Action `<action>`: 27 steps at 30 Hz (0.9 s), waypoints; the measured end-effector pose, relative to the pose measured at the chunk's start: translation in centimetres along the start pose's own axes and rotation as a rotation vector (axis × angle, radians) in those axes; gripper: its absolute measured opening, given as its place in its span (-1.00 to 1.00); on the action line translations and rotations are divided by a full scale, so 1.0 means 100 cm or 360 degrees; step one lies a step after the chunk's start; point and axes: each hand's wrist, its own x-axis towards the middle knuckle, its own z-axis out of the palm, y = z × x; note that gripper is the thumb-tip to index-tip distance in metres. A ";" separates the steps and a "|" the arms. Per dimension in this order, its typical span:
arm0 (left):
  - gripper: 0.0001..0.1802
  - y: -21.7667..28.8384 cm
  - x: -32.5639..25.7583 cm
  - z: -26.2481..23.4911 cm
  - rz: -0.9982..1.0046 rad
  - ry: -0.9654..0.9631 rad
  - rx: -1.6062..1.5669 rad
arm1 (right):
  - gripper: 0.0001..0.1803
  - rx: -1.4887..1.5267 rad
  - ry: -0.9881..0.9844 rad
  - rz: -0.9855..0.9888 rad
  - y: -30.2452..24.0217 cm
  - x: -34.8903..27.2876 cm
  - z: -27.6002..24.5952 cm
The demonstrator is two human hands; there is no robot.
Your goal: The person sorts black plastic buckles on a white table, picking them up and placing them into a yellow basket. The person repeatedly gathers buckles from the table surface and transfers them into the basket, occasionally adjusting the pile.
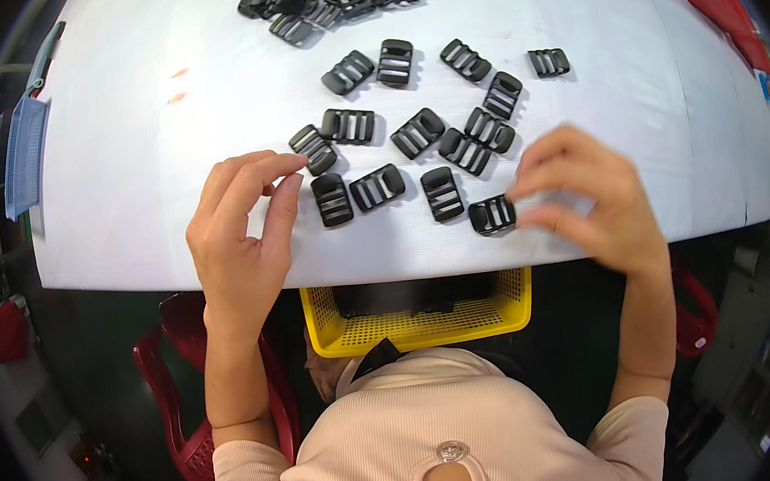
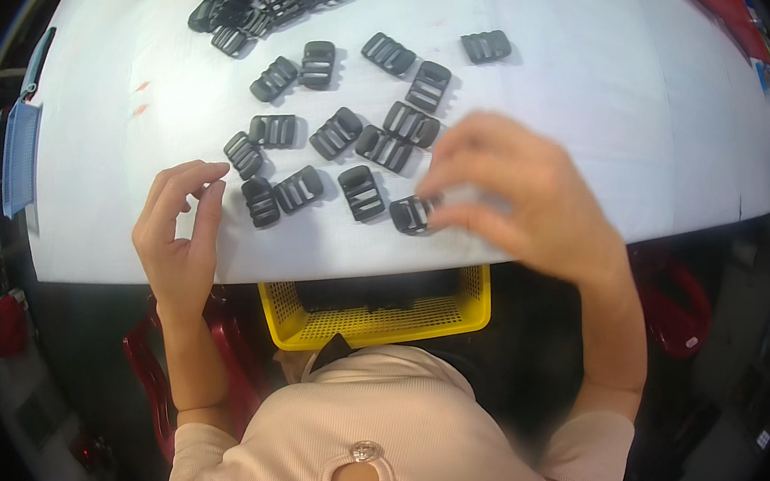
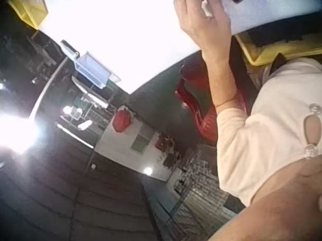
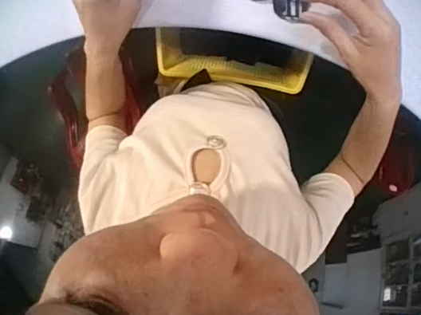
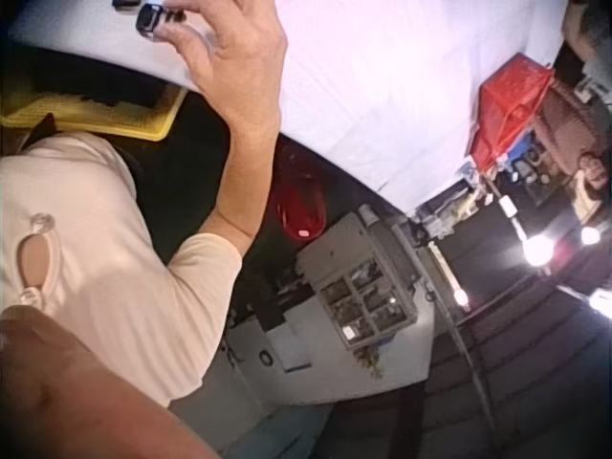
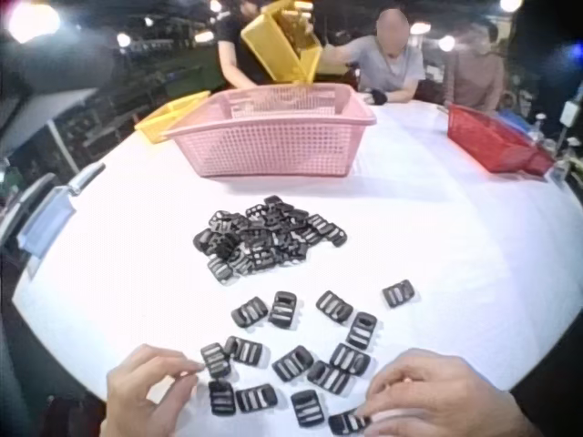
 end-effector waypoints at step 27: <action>0.39 -0.014 -0.020 0.008 -0.0035 -0.0491 0.0239 | -0.36 -0.0613 0.0113 0.0355 0.042 0.011 0.004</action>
